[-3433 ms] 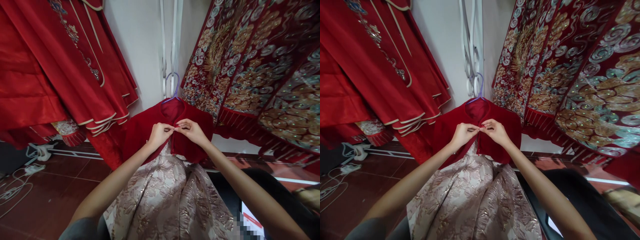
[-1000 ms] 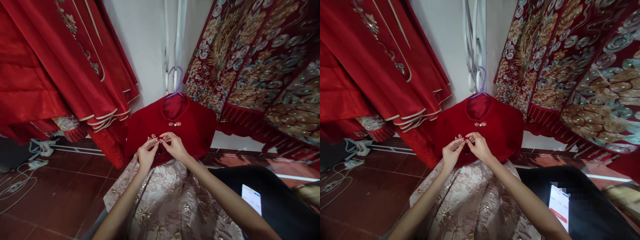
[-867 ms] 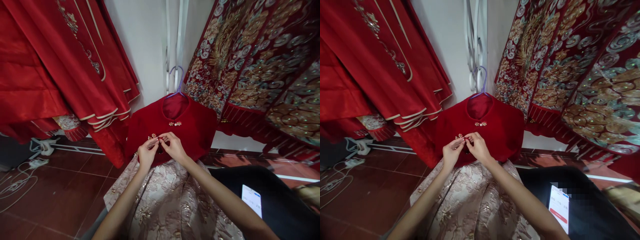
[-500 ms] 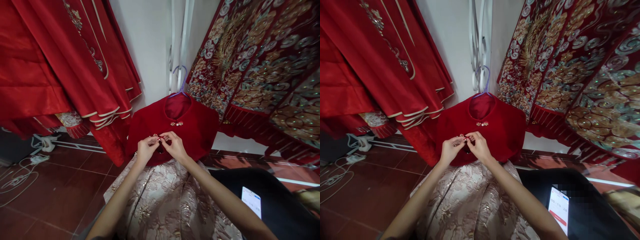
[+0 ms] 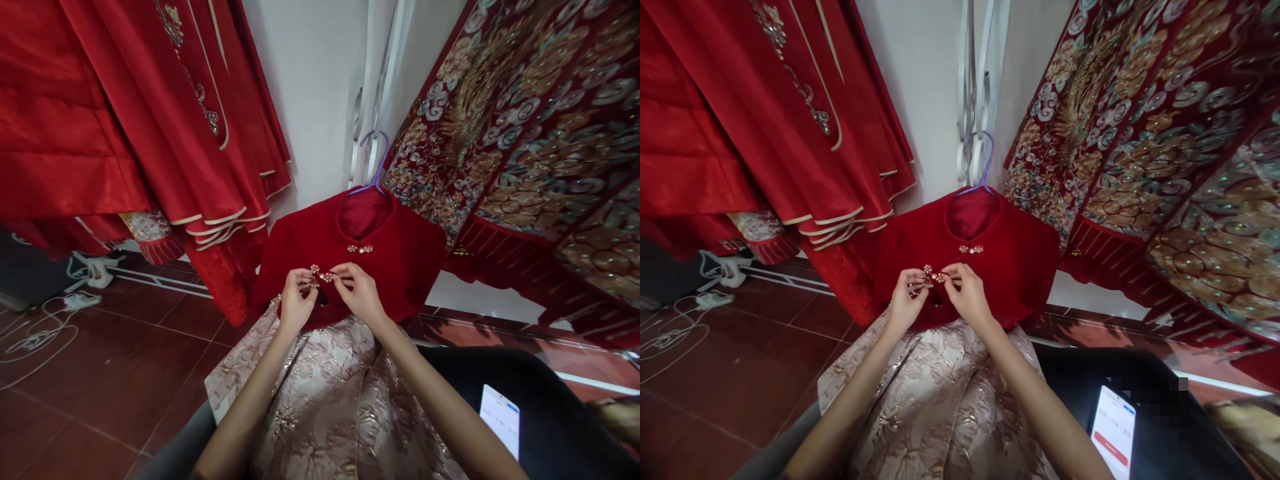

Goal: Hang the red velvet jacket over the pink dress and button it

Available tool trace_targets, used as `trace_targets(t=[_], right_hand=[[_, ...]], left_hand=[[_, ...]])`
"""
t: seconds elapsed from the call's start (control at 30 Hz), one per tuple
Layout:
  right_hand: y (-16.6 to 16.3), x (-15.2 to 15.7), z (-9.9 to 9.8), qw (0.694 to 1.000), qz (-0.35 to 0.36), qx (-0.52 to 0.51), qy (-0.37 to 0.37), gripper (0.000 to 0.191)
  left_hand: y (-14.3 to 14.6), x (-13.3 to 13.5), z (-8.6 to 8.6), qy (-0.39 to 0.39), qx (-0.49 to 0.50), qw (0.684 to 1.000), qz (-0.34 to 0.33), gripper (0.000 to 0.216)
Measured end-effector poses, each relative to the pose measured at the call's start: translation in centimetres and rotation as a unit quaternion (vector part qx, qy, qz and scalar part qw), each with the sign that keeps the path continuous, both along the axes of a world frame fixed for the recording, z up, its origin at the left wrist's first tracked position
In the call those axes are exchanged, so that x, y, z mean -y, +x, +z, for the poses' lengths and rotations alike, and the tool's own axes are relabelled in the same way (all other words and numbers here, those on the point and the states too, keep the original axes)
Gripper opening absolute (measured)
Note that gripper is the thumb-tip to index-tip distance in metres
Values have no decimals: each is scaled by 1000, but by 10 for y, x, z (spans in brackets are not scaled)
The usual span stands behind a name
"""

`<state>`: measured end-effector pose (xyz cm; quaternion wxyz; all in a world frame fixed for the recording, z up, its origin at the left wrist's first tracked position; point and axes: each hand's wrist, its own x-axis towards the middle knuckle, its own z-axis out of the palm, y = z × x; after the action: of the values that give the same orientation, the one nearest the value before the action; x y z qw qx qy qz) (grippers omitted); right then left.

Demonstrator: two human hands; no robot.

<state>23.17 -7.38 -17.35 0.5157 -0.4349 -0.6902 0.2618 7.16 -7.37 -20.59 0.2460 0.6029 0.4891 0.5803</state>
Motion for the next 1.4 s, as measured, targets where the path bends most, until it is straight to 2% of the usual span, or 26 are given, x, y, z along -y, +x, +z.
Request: trace_targets(t=[0.1,0.23,0.3,0.47,0.63,0.7,0.77,0.93,1.03,1.1,1.2,1.4], right_hand=[[18,12,-3,997,10,15,-78,16],[47,28,-13,985,3,82,-153,20],[58,33,-16,976,6,127,-178,19],[70,39,-16,952,18,222,-210,20],[76,46,-17,941,-31,275,-197,20],[79,46,-18,946,-63,266,-175,27],[80,43,-20,957,-81,229,-161,34],[70,30,-36,961,-54,195,-191,23],[61,24,-48,969,-70,168,-169,30],[56,22,-52,977,-69,132,-153,25],[53,21,-53,983,-46,93,-154,12],[51,22,-48,980,-40,104,-164,17]], left_hand=[[1,14,-15,-22,-38,999,-5,17],[6,42,-38,-65,-151,986,-1,19],[9,52,-45,-80,-192,978,9,21],[10,53,-42,-116,-215,970,10,29],[7,45,-35,-121,-283,951,-13,20],[7,45,-34,-137,-297,944,-34,18],[7,46,-32,-144,-296,943,-43,17],[10,50,-34,-125,-284,950,-33,8],[10,49,-37,-126,-244,961,-35,9],[10,47,-39,-131,-207,969,-40,8],[11,46,-39,-139,-148,978,-36,11],[14,46,-32,-118,-108,987,-32,6]])
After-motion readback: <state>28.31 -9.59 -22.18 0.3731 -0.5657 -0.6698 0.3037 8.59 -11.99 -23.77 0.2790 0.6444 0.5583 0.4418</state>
